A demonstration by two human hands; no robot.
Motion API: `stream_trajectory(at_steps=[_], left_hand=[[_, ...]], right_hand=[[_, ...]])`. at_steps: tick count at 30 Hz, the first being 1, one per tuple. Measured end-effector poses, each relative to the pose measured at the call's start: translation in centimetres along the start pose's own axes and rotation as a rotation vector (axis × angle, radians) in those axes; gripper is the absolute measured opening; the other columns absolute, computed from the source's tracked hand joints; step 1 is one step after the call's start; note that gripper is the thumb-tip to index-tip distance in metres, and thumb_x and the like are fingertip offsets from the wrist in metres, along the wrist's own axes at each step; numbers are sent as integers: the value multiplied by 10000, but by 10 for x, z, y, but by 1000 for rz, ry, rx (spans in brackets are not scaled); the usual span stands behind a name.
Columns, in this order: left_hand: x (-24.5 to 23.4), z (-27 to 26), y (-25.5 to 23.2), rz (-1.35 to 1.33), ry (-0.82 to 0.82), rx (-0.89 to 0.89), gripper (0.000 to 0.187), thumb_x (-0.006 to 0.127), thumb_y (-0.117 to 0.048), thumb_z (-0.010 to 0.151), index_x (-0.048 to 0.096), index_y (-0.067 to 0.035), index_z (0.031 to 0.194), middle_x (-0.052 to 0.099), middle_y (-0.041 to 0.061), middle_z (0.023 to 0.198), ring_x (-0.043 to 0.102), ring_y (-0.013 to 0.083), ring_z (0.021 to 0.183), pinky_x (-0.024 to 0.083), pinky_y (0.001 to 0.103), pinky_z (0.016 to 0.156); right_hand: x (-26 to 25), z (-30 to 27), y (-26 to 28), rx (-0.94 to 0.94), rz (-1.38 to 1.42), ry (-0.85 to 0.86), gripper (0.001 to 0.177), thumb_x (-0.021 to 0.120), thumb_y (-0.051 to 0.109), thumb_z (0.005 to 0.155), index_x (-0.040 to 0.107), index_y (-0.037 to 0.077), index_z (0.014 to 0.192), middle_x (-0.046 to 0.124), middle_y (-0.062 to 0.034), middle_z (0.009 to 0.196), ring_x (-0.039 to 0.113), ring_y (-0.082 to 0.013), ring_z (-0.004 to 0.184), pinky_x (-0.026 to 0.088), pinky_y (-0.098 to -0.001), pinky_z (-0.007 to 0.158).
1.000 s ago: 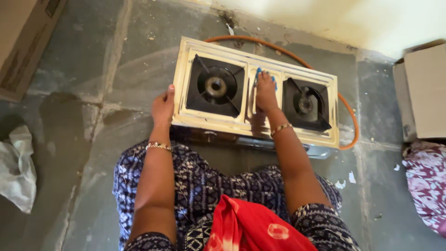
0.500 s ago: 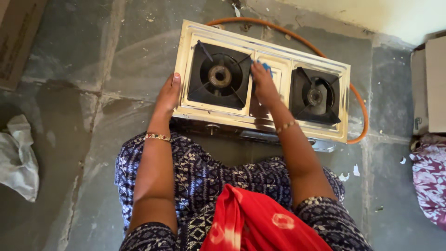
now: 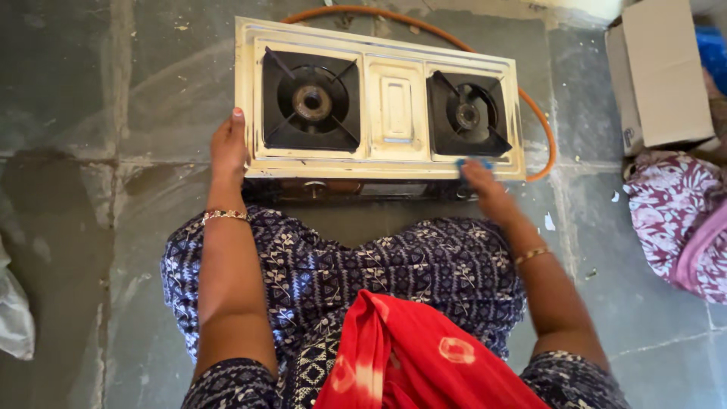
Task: The person sits on the floor and cleans a portable two-burner gas stovetop using a blue cloth. They remove the burner grates, wipe the stovetop surface and burner areas, clean the grates separately, and then place the grates back on the stovetop.
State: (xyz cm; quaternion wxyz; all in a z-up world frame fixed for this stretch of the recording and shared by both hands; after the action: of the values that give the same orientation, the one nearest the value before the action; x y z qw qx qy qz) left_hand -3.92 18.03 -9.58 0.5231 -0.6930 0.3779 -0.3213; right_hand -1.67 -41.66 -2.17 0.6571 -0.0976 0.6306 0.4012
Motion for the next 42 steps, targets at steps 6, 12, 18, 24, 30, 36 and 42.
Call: stream_trajectory(at_steps=[6, 12, 18, 24, 30, 36, 42], left_hand=[[-3, 2, 7, 24, -65, 62, 598, 600, -524, 1042, 723, 59, 1093, 683, 87, 830, 582, 160, 672, 459, 322, 610], [-5, 12, 13, 241, -106, 212, 539, 609, -477, 995, 734, 30, 1129, 755, 125, 930, 676, 190, 819, 528, 350, 787], [-6, 19, 32, 13, -152, 142, 545, 635, -482, 1005, 750, 45, 1078, 756, 105, 910, 653, 162, 822, 536, 331, 777], [-16, 18, 33, -255, -135, 184, 491, 645, -455, 993, 724, 8, 1135, 745, 88, 1075, 658, 166, 974, 530, 319, 887], [-6, -26, -20, 236, -326, 622, 482, 779, -398, 934, 697, -4, 1200, 699, 150, 1228, 638, 291, 1183, 490, 399, 1030], [58, -35, -51, 883, -102, 789, 374, 813, -364, 893, 730, -68, 1105, 673, 132, 1286, 563, 369, 1282, 453, 495, 1058], [80, -16, -57, 1048, 67, 828, 287, 773, -307, 877, 753, -26, 932, 532, 251, 1434, 412, 432, 1390, 328, 546, 1121]], right_hand=[[-30, -26, -42, 238, -219, 4, 636, 535, -124, 867, 496, 25, 1484, 449, -248, 1573, 375, -421, 1486, 295, -514, 1194], [51, 30, 56, -18, -129, -14, 733, 478, -175, 816, 465, 50, 1513, 459, -243, 1572, 397, -394, 1511, 300, -504, 1256], [159, 149, 218, -397, -51, 92, 570, 470, -9, 957, 436, -13, 1525, 419, -240, 1598, 357, -387, 1513, 229, -557, 1234], [214, 224, 311, -482, 61, 196, 614, 514, -28, 895, 446, 4, 1505, 411, -183, 1613, 348, -343, 1541, 208, -556, 1244], [153, 180, 234, -406, 150, 291, 775, 557, -150, 724, 517, 54, 1471, 485, -153, 1564, 368, -344, 1504, 171, -571, 1250], [56, 89, 115, 5, 237, 110, 686, 533, -179, 781, 672, 149, 1367, 620, -96, 1452, 516, -282, 1432, 361, -464, 1219], [54, 79, 102, -70, 138, 63, 653, 528, -182, 757, 676, 94, 1329, 625, -107, 1447, 518, -316, 1420, 330, -495, 1216]])
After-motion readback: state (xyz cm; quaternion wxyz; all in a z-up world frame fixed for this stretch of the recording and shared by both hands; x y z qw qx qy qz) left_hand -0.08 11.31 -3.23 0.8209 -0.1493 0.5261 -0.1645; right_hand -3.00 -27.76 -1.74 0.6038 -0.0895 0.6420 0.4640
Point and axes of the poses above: each hand's wrist, its own z-axis towards the middle knuckle, its own x-axis out of the palm, y = z × x, the point moved 3 cm from there along z, towards the middle knuckle
